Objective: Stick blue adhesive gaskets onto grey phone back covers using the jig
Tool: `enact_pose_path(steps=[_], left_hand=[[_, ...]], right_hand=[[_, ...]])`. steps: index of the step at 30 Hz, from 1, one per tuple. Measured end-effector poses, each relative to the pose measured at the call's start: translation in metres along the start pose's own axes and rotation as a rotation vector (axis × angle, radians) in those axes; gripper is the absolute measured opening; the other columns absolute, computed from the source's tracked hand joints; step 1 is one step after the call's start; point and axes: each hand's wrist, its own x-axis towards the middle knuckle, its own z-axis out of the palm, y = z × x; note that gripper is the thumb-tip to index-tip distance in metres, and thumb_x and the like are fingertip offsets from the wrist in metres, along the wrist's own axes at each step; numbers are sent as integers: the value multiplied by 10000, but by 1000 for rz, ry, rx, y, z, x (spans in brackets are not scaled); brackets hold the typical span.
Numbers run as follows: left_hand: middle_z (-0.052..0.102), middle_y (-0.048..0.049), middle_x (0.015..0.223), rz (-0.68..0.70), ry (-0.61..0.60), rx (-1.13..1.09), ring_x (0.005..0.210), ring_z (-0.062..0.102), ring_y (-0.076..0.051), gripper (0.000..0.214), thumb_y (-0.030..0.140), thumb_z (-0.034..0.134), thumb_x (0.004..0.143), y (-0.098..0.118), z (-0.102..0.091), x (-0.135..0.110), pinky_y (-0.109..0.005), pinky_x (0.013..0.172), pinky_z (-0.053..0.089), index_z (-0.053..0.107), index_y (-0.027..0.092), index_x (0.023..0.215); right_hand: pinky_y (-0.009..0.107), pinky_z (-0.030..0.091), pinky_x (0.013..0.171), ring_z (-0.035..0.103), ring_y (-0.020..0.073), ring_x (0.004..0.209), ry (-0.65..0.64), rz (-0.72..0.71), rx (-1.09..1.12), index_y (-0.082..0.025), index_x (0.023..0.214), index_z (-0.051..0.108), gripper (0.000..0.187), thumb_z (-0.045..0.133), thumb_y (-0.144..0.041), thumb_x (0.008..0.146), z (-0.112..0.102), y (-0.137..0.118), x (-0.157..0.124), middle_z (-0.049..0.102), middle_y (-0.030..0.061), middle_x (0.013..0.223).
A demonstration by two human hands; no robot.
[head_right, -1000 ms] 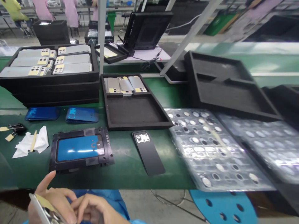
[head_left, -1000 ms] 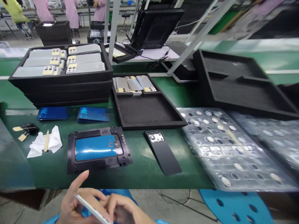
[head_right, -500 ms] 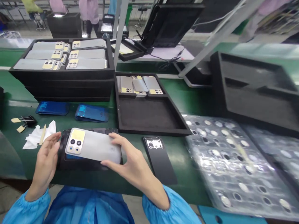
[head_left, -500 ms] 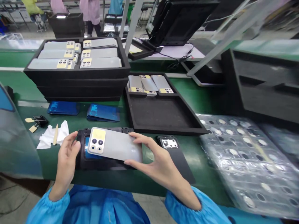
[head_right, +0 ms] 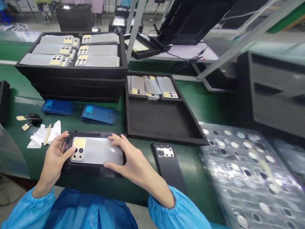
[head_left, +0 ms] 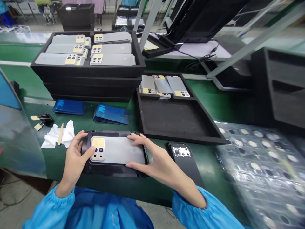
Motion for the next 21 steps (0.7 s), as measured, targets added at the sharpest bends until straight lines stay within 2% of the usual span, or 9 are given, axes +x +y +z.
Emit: enact_pose_path(steps=[6, 21], left_hand=[[561, -112, 1471, 20, -2, -15, 1417, 489, -295, 502, 335, 874, 659, -5, -4, -1, -426, 1199, 379, 668, 218, 1102], [547, -123, 1484, -18, -19, -94, 1411, 500, -300, 529, 305, 902, 608, -4, -6, 0, -414, 1156, 443, 678, 217, 1079]], right_hand=[[621, 377, 1197, 550, 353, 1376, -8, -19, -13, -270, 1024, 521, 381, 816, -320, 789, 0, -2, -1, 671, 99, 1393], [583, 371, 1211, 540, 334, 1389, -58, -35, -94, -266, 1027, 464, 419, 811, -283, 791, -1, -3, 2, 664, 125, 1399]])
